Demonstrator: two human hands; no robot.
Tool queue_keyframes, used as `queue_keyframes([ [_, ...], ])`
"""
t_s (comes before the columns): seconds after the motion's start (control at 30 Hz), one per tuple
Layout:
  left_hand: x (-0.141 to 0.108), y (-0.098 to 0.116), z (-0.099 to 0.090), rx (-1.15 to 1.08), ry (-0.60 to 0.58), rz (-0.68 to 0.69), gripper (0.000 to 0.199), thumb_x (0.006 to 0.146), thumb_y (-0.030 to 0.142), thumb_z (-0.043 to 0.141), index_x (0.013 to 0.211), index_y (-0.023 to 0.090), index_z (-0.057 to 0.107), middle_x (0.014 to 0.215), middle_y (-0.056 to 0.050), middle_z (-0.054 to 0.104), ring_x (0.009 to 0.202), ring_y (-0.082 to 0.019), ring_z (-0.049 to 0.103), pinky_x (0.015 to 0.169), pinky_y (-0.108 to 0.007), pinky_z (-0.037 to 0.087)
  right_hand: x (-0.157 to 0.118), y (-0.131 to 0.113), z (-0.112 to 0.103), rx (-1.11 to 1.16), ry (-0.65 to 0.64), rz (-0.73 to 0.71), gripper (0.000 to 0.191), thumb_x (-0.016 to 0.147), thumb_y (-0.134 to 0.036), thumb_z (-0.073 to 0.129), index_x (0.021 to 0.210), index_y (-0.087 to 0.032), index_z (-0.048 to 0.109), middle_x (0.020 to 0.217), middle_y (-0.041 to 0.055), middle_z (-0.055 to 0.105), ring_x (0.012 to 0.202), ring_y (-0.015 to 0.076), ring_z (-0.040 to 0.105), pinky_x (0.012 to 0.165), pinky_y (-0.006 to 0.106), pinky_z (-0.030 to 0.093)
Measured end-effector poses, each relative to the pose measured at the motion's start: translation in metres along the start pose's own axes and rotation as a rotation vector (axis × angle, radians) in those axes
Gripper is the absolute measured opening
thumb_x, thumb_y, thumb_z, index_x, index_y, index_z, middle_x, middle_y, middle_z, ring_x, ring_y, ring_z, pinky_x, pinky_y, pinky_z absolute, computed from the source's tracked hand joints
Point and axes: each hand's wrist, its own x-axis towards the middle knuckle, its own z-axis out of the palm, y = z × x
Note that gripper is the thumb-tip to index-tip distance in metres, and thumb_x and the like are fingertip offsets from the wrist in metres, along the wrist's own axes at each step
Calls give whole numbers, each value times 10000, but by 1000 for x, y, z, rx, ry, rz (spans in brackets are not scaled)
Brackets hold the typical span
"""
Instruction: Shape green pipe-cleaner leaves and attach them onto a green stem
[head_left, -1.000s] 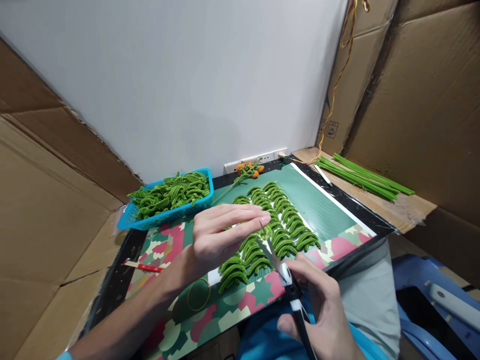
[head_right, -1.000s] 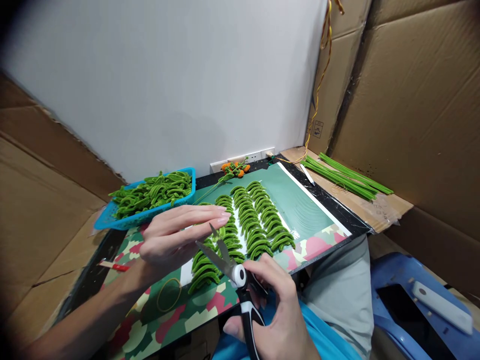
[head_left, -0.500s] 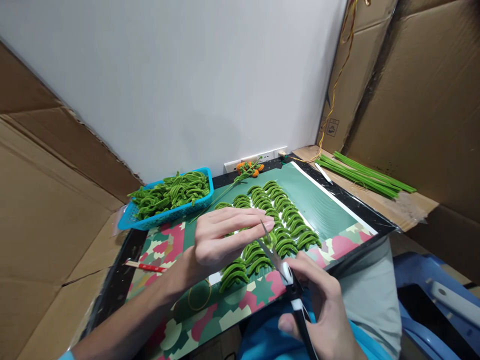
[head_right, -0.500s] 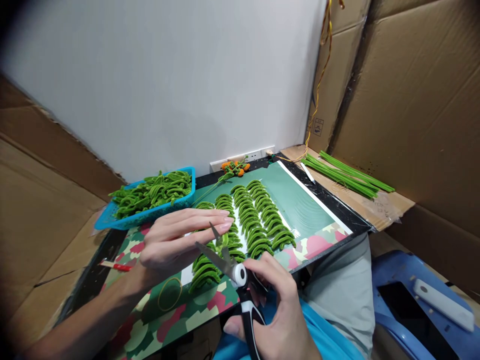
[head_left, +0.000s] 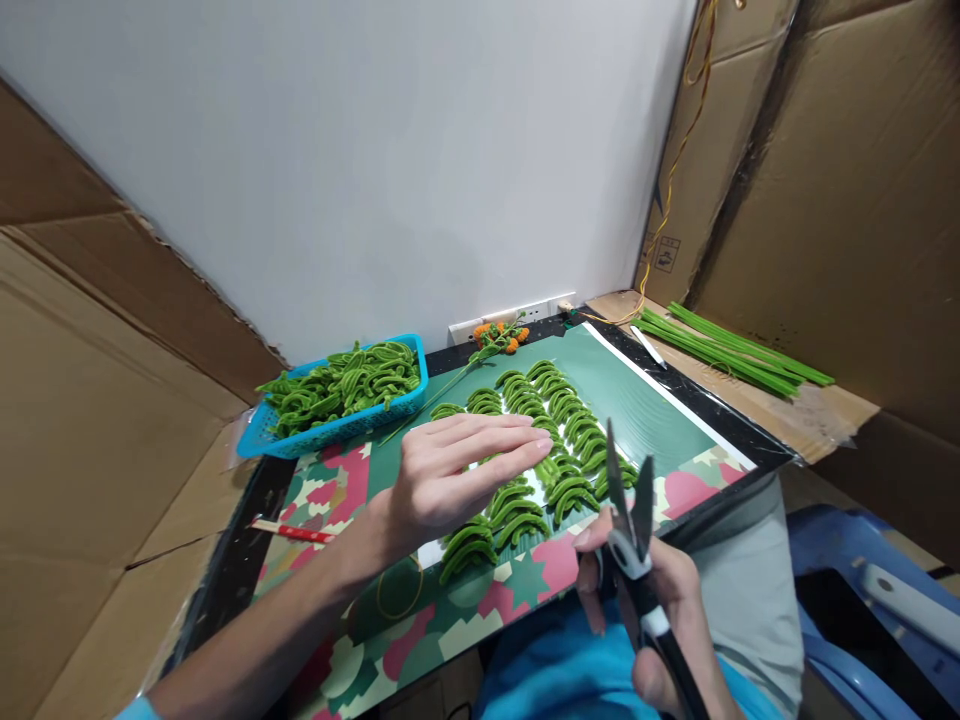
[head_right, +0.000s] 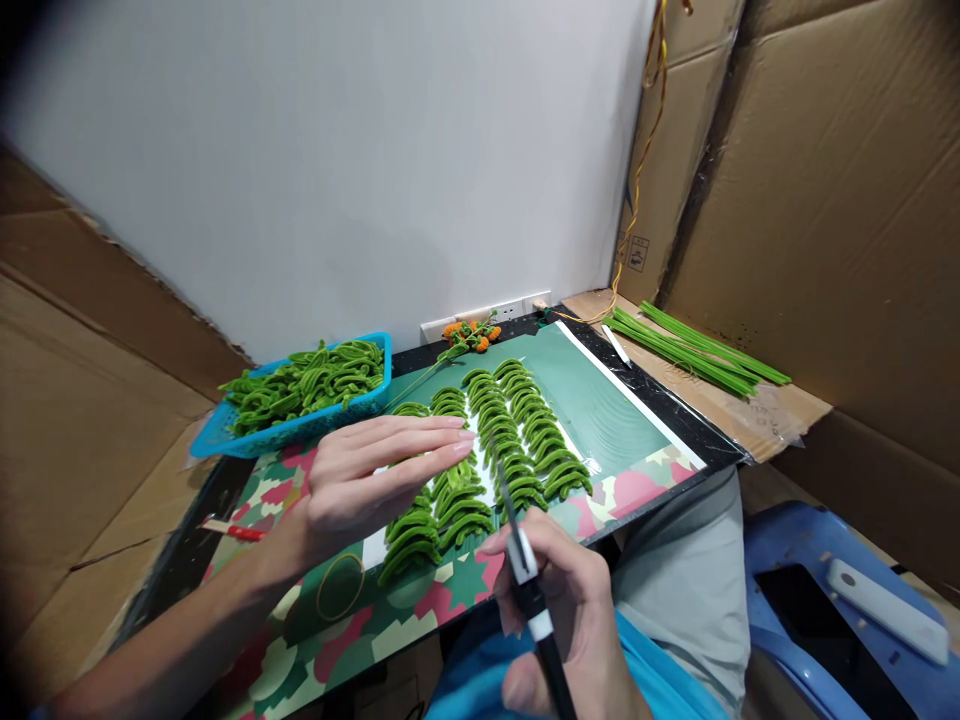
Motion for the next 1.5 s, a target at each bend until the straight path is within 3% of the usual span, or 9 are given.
queue_keyframes([
  [0.1,-1,-1,2,-15,10,-38,246,1021,99,663,1214,199,778,1081,-78,863,1014,-199,835,878,-312,696,4,-3,-9,-6,115,4,689,762,-755,855,1198,-227,777,816,37,642,550,133,516,471,258,431],
  [0.23,-1,5,12,-201,71,-193,202,1000,87,699,1138,183,810,1047,-81,866,956,-180,837,830,-257,683,14,-21,-30,-438,410,26,606,739,-450,981,1260,-223,773,836,24,662,657,166,628,596,263,542],
  [0.33,-1,17,30,-544,49,-605,65,970,186,781,1004,157,828,941,-78,867,847,-189,841,762,-240,680,27,-36,-61,-781,484,32,630,791,-484,911,1341,-223,746,795,-5,604,633,167,592,569,267,498],
  [0.43,-1,34,48,-1026,-85,-1071,235,962,352,807,929,120,788,904,-109,858,761,-203,833,684,-234,661,44,-48,-98,-1214,451,92,553,826,-492,816,1310,-230,760,731,-13,605,613,191,575,573,293,441],
  [0.57,-10,58,70,-1511,-146,-1305,408,898,492,852,928,113,704,915,-121,831,690,-215,817,593,-248,640,70,-55,-130,-1550,338,145,530,878,-346,685,1390,-211,706,917,68,751,808,275,717,724,340,496],
  [0.83,-34,96,93,-1630,-221,-1325,456,960,590,746,953,162,589,825,-47,754,554,-137,735,464,-191,558,104,-40,-132,-1814,198,60,383,1060,-262,527,1395,-128,658,1134,178,756,961,311,738,819,370,491],
  [1.13,-38,97,94,-1572,-237,-1353,489,964,657,696,969,188,559,673,37,657,422,-72,598,375,-129,457,127,-28,-126,-1980,68,32,298,1075,-269,541,1254,-135,739,1044,188,705,955,333,687,755,384,463],
  [1.3,-38,96,92,-1560,-218,-1370,475,985,657,664,989,195,551,610,68,597,389,-57,528,357,-118,406,109,-49,-105,-1518,173,-155,272,1062,-382,597,1143,-184,765,1131,159,753,1039,320,697,898,409,518],
  [1.5,-40,98,93,-1504,-193,-1351,473,992,662,650,989,198,557,586,87,535,388,-57,491,358,-130,371,60,-66,-58,-958,-264,57,218,1053,-406,660,1060,-219,772,942,46,783,818,200,704,730,285,529],
])
